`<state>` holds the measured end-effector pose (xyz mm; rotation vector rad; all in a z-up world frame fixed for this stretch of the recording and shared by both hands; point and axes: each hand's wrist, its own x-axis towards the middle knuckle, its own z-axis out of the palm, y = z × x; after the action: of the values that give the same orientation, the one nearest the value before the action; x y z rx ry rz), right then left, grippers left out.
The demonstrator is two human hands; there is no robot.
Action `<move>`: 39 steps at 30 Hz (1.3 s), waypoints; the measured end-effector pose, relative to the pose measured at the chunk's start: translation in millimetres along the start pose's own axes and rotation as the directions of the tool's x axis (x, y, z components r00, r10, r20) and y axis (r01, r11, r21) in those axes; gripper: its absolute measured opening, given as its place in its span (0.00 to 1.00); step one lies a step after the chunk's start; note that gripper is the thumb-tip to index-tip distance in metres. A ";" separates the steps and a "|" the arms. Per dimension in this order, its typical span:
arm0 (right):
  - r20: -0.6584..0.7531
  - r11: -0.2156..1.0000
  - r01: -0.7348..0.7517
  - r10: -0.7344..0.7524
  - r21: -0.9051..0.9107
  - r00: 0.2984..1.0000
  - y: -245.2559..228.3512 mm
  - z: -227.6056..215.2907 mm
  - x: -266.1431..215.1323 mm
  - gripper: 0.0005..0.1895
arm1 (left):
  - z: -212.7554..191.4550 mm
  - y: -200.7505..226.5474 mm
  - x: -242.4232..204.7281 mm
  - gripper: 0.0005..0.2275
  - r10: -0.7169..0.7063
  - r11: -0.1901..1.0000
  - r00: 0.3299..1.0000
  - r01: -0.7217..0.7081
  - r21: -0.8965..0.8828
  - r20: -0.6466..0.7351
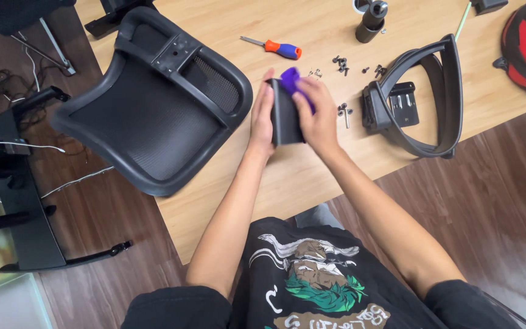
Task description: Cleaning office chair components and various screws using a purple cloth on a desk.
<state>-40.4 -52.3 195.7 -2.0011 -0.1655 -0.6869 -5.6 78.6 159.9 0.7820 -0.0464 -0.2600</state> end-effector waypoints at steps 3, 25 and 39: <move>0.147 0.993 0.111 -0.103 -0.047 0.984 -27.1 -5.8 -13.6 0.14 | 7.0 2.6 7.2 0.24 0.000 0.998 0.988 -0.009 -0.057 -0.157; 0.185 0.995 0.070 -0.055 -0.075 0.981 3.7 -27.8 20.8 0.17 | 5.7 -16.8 14.0 0.22 -0.188 0.942 0.982 0.174 -0.286 -0.021; 0.259 0.998 -0.051 0.059 -0.037 0.964 23.2 -44.2 -32.5 0.16 | -5.5 -55.4 5.4 0.20 -0.211 0.957 0.970 0.179 -0.227 -0.123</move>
<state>-76.1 -96.1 176.8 -2.1121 -0.2555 -0.3903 -11.5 43.4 116.8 0.5883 0.1959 -0.3884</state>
